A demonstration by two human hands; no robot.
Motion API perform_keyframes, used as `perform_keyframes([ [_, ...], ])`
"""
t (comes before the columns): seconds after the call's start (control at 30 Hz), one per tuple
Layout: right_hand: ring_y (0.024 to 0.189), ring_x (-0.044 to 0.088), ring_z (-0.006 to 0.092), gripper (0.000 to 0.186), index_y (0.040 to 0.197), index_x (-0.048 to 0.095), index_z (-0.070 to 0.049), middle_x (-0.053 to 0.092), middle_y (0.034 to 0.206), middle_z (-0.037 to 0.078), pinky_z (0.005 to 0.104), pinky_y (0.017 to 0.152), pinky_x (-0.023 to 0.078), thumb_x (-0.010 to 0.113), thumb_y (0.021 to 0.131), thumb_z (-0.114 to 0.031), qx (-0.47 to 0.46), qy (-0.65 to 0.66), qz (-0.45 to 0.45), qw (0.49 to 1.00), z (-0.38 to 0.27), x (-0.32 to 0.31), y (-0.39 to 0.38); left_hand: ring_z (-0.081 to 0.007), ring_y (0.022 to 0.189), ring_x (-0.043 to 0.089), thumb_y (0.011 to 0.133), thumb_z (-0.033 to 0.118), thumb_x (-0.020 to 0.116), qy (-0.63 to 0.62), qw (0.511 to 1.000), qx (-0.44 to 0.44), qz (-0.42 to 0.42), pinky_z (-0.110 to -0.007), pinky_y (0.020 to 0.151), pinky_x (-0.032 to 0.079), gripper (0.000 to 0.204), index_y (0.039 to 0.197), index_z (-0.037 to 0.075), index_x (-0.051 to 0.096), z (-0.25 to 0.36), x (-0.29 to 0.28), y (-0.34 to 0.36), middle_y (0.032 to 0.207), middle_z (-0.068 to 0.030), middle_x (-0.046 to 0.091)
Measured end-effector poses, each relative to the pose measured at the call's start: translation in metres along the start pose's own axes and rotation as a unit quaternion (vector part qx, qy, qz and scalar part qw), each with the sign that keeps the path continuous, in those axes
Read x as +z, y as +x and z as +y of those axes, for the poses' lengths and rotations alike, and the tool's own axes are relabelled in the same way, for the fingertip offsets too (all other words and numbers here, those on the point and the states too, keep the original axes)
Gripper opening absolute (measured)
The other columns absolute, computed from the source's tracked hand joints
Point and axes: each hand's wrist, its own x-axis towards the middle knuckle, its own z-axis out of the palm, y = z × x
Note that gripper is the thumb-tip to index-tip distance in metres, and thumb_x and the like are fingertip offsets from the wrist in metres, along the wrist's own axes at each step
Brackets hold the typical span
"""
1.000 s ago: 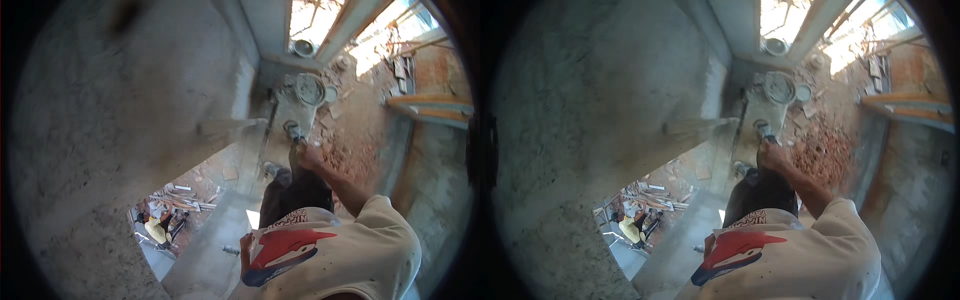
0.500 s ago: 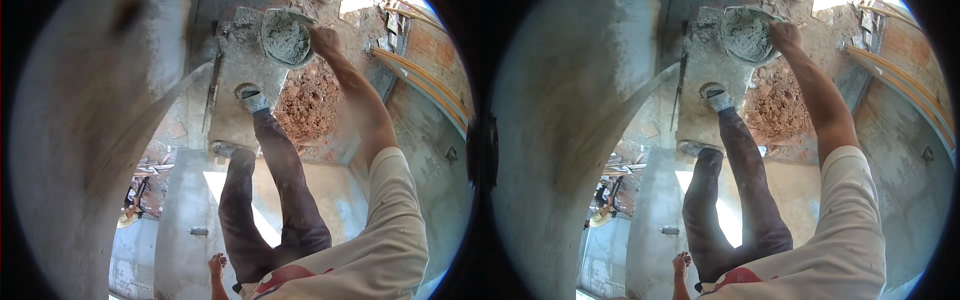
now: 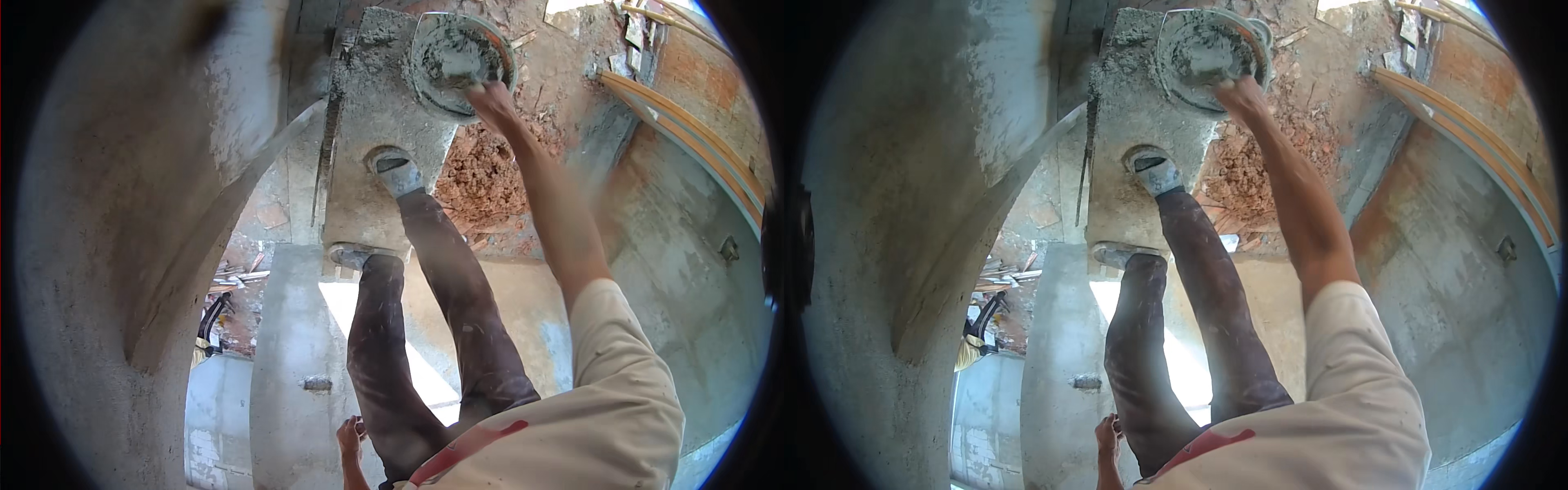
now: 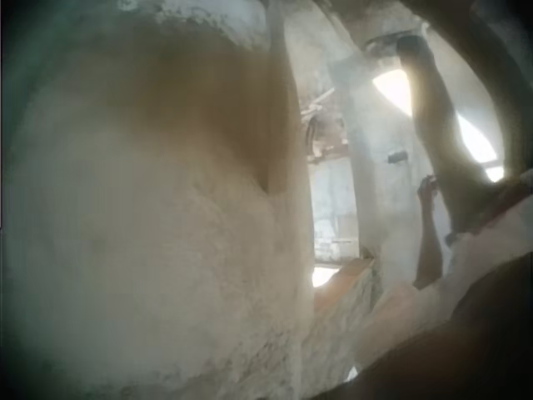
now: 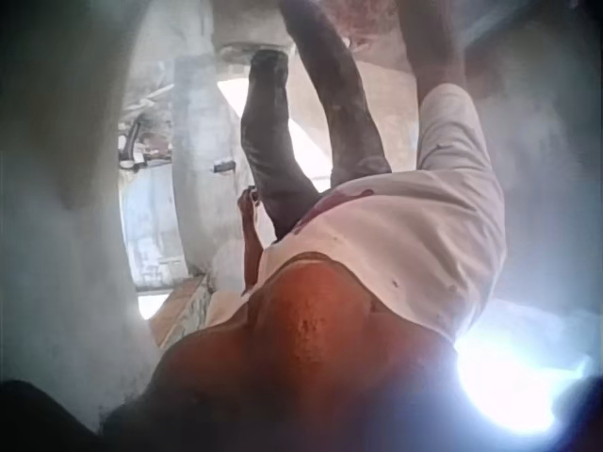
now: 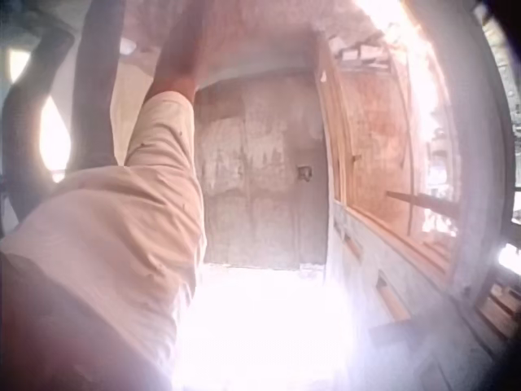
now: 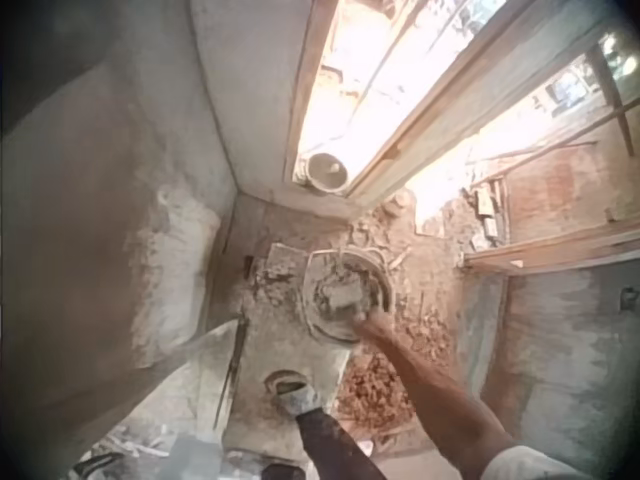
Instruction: The person plasters a wall by scooping mortar from buckets with a trowel, applying it onto the wall surface, and smoothing the plaster.
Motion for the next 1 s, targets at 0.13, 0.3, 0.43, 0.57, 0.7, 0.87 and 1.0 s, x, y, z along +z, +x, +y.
perform_keyframes([
  [0.13,0.048,0.049,0.0132,0.027,0.086,0.063,0.002,0.054,0.060,0.003,0.0314,0.040,0.034,0.064,0.086,-0.025,-0.018,0.229,-0.075,0.970,-0.016,0.026,-0.032,-0.0143,0.057,0.058,0.100,0.028,0.057,-0.019,0.998,0.034,0.048,-0.027,0.051,0.043,0.033,0.107,-0.003,0.064,0.000,-0.029,-0.002,0.070,-0.0057,0.062],
  [0.3,0.043,0.048,0.0116,0.022,0.084,0.063,0.000,0.054,0.056,0.002,0.0298,0.040,0.039,0.063,0.088,-0.022,-0.087,0.253,-0.031,0.963,0.005,0.003,-0.090,-0.0151,0.056,0.058,0.099,0.027,0.058,-0.024,0.997,0.002,0.073,-0.027,0.050,0.043,0.033,0.107,-0.005,0.063,-0.025,-0.056,-0.007,0.070,-0.0071,0.062],
  [0.43,0.049,0.052,0.0126,0.026,0.084,0.064,0.001,0.057,0.058,0.004,0.0320,0.046,0.042,0.064,0.086,-0.024,-0.134,0.272,-0.019,0.953,-0.003,-0.030,-0.119,-0.0158,0.057,0.058,0.098,0.024,0.057,-0.032,0.998,0.051,0.018,-0.027,0.050,0.042,0.030,0.107,-0.005,0.063,-0.013,-0.042,0.009,0.071,-0.0080,0.063],
  [0.57,0.063,0.054,0.0146,0.033,0.084,0.064,0.004,0.060,0.065,0.007,0.0364,0.059,0.045,0.061,0.087,-0.029,-0.191,0.176,0.005,0.966,-0.075,-0.058,-0.212,-0.0164,0.060,0.060,0.098,0.025,0.057,-0.073,0.985,0.158,-0.016,-0.029,0.054,0.045,0.032,0.107,-0.004,0.064,0.019,-0.047,0.000,0.073,-0.0089,0.064],
  [0.7,0.056,0.053,0.0138,0.030,0.078,0.063,0.001,0.056,0.059,0.007,0.0357,0.053,0.044,0.057,0.088,-0.026,-0.319,0.194,-0.040,0.927,-0.144,-0.059,-0.357,-0.0174,0.071,0.066,0.095,0.028,0.062,-0.017,0.962,0.269,-0.035,-0.029,0.064,0.052,0.027,0.102,0.003,0.067,0.067,-0.052,-0.023,0.085,-0.0092,0.070],
  [0.87,0.047,0.057,0.0174,0.038,0.106,0.063,0.005,0.058,0.062,0.009,0.0284,0.042,0.046,0.057,0.092,-0.030,-0.318,0.436,-0.366,0.759,-0.250,-0.079,-0.600,-0.0187,0.083,0.071,0.095,0.026,0.064,-0.037,0.853,0.515,-0.071,-0.033,0.075,0.056,0.027,0.107,0.003,0.070,0.116,-0.082,-0.036,0.095,-0.0103,0.073],
  [1.0,0.047,0.056,0.0170,0.044,0.114,0.059,0.007,0.059,0.070,0.011,0.0277,0.043,0.048,0.058,0.085,-0.027,-0.467,0.459,-0.427,0.623,-0.338,-0.117,-0.757,-0.0198,0.085,0.071,0.096,0.025,0.064,-0.200,0.832,0.516,-0.046,-0.031,0.076,0.056,0.027,0.106,0.001,0.070,0.117,-0.133,-0.059,0.095,-0.0113,0.073],
])
